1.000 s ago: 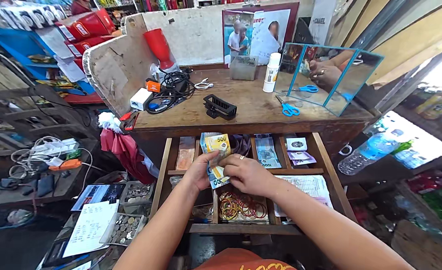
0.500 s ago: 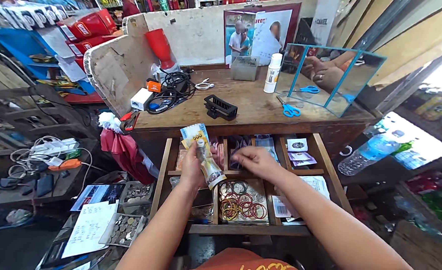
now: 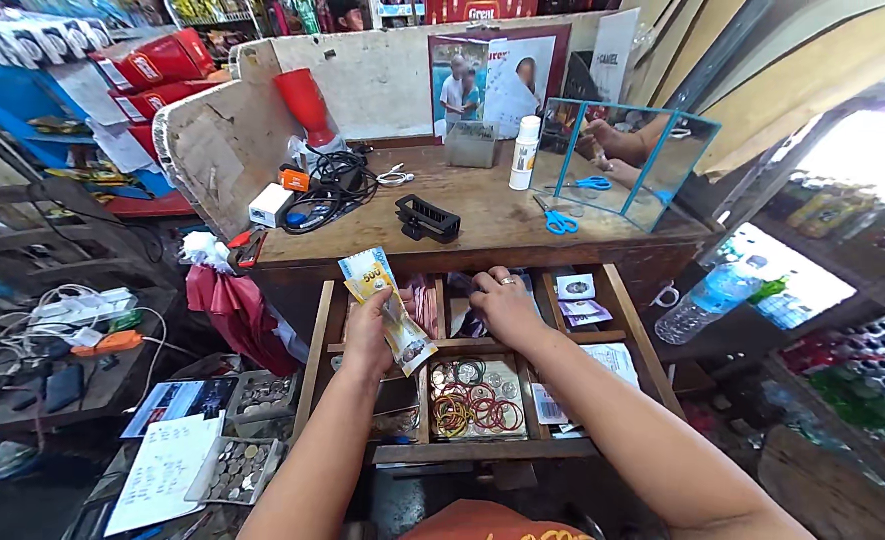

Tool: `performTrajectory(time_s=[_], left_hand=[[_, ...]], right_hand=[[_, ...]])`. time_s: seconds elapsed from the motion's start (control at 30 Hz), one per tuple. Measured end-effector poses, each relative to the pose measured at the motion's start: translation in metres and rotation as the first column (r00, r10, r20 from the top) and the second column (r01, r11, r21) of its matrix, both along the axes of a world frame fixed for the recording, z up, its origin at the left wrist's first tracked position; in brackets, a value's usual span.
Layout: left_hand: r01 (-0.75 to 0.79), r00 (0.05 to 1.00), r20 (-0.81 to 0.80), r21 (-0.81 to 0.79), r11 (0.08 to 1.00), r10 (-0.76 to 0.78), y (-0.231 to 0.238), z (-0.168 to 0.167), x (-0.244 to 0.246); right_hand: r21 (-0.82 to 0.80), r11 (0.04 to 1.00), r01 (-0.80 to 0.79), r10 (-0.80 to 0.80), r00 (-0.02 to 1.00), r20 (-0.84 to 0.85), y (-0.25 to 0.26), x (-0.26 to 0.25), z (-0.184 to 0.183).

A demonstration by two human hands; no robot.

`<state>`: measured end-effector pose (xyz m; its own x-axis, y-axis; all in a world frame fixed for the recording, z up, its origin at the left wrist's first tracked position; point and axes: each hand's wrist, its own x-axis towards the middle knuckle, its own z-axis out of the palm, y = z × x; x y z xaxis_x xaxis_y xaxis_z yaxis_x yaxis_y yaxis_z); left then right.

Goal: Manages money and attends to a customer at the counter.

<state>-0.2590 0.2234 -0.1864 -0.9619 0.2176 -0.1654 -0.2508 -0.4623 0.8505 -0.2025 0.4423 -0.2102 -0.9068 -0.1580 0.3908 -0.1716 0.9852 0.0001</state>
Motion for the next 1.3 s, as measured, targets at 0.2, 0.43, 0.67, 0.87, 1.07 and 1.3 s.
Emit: performTrajectory(time_s=[0.2,0.43,0.67,0.87,1.07,1.3], left_hand=[[-0.113,0.982,-0.158,-0.072,0.991,0.100,-0.009,-0.005,-0.009],[0.038,0.843,-0.535,-0.048,0.998,-0.058,-0.011,-0.019,-0.012],[0.103,0.988,-0.112,-0.039,0.994,-0.107,-0.010,-0.002,-0.004],[-0.255,0.949,-0.114,0.269,0.929,0.293,-0.016,-0.004,-0.024],[-0.223,0.948,-0.140,0.357,0.907,0.287,-0.017,-0.002,-0.018],[-0.150,0.959,-0.151,0.448,0.882,0.240,-0.020,-0.001,-0.015]], right_hand=[[-0.225,0.974,-0.019,0.028,0.999,0.034,0.012,0.010,0.017],[-0.871,0.470,-0.146,0.182,0.981,-0.066,-0.001,0.016,0.061],[-0.802,0.598,-0.021,0.070,0.997,0.026,-0.081,-0.038,0.062],[-0.274,0.882,0.383,-0.240,0.867,0.438,-0.103,-0.045,0.023],[-0.177,0.896,0.407,-0.274,0.821,0.502,-0.115,-0.045,0.032],[-0.249,0.910,0.331,-0.215,0.892,0.398,-0.099,-0.056,0.011]])
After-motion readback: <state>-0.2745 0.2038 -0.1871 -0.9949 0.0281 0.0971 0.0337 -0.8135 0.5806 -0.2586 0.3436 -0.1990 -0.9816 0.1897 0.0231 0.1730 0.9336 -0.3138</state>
